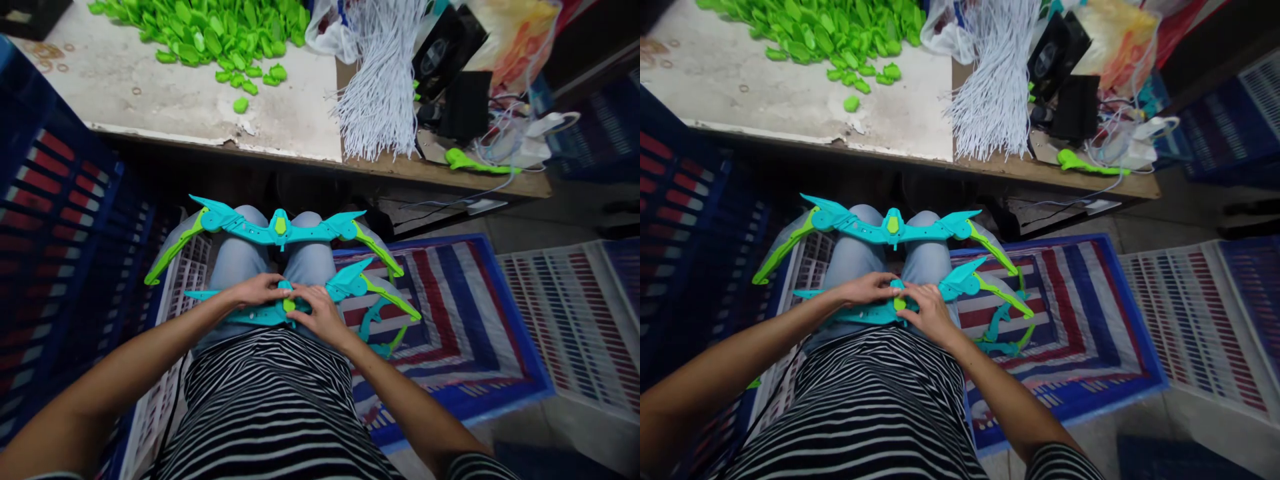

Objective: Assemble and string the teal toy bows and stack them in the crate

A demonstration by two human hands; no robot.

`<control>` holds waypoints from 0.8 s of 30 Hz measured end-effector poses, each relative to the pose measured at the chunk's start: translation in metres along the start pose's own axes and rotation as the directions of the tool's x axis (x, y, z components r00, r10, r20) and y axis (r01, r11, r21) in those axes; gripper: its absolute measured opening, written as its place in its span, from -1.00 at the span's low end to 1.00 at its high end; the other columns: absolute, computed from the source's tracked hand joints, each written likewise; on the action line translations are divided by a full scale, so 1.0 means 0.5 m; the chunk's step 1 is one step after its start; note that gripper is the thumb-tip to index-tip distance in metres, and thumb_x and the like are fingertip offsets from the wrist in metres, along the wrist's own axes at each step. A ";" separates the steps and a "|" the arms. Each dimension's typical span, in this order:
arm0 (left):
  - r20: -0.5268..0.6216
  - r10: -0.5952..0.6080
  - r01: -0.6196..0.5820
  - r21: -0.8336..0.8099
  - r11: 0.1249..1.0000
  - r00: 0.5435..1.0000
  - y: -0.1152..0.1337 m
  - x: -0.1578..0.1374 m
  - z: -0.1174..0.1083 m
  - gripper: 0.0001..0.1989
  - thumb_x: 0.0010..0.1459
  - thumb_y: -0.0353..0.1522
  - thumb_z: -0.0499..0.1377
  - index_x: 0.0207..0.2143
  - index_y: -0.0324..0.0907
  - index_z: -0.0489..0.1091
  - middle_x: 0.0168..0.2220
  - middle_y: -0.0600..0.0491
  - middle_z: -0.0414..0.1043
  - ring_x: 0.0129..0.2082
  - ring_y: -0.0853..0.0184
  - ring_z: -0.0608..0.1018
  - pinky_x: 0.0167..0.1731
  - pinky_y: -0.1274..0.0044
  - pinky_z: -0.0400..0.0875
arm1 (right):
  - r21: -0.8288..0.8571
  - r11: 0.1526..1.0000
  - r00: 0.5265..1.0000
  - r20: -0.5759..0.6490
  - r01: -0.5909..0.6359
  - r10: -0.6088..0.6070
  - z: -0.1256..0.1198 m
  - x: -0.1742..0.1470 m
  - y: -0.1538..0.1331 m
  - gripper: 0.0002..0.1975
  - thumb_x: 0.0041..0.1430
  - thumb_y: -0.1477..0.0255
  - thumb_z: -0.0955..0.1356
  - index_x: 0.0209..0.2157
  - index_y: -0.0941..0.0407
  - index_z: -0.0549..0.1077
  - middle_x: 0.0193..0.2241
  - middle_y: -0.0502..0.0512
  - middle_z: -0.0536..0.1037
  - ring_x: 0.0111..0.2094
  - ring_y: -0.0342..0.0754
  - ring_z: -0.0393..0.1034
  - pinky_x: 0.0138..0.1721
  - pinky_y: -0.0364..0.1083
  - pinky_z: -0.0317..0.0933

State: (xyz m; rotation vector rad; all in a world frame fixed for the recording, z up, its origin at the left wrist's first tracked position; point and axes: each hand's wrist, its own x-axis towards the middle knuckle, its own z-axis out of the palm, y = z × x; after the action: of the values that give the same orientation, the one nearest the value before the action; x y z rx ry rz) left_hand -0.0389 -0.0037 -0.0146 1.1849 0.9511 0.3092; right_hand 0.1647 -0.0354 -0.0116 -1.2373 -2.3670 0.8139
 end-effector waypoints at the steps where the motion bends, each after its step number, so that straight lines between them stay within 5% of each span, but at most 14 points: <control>1: -0.008 -0.003 0.003 0.015 1.000 1.000 -0.003 0.001 0.002 -0.38 -0.09 0.06 0.21 -0.21 -0.32 0.38 -0.48 0.12 0.29 -0.49 0.41 0.28 -0.53 0.59 0.14 | 0.008 0.998 0.998 0.011 -0.057 0.057 -0.001 0.005 -0.002 -0.55 -0.03 0.32 0.50 -0.09 0.10 0.39 -0.15 0.16 0.55 -0.14 0.05 0.44 -0.13 0.04 0.26; 4: -0.017 -0.007 0.008 0.035 0.999 1.000 -0.006 0.004 0.006 -0.41 -0.07 0.05 0.18 -0.26 -0.32 0.39 -0.48 0.11 0.29 -0.48 0.40 0.28 -0.52 0.58 0.14 | 0.002 0.994 0.993 0.056 -0.108 0.107 -0.006 0.018 -0.003 -0.43 -0.08 0.33 0.52 -0.02 0.09 0.33 -0.17 0.11 0.56 -0.17 0.04 0.46 -0.17 0.01 0.27; 13: -0.046 0.082 -0.076 0.120 0.990 0.996 -0.008 0.006 0.007 -0.50 -0.03 0.01 0.16 -0.37 -0.29 0.35 -0.51 0.12 0.24 -0.47 0.39 0.25 -0.51 0.58 0.14 | -0.038 0.980 0.977 -0.069 0.197 -0.200 0.006 -0.009 0.026 -0.56 0.15 0.23 0.37 0.02 0.13 0.34 -0.12 0.23 0.54 -0.10 0.05 0.43 -0.10 0.05 0.23; 20: 0.132 -0.032 0.056 -0.179 0.982 0.991 -0.002 -0.001 -0.012 -0.51 -0.05 -0.11 0.24 -0.18 -0.32 0.39 -0.44 0.12 0.29 -0.51 0.46 0.22 -0.53 0.62 0.10 | -0.068 0.974 0.975 -0.036 0.218 -0.221 0.002 0.000 0.025 -0.61 0.21 0.22 0.33 -0.02 0.14 0.40 -0.10 0.25 0.54 -0.09 0.02 0.43 -0.09 0.02 0.24; 24: 0.156 -0.050 0.082 -0.210 0.974 0.986 0.000 -0.002 -0.016 -0.53 -0.09 -0.22 0.25 -0.13 -0.30 0.39 -0.44 0.13 0.30 -0.53 0.48 0.21 -0.54 0.62 0.08 | -0.111 0.967 0.973 -0.010 0.229 -0.232 -0.005 0.002 0.019 -0.62 0.22 0.23 0.31 -0.02 0.17 0.41 -0.02 0.31 0.48 -0.04 0.05 0.41 -0.10 0.03 0.26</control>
State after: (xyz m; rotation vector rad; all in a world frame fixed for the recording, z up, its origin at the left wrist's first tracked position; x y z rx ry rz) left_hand -0.0454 0.0007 -0.0146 0.9616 0.8019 0.2589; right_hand 0.1716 -0.0296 -0.0159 -0.9790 -2.5052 0.6006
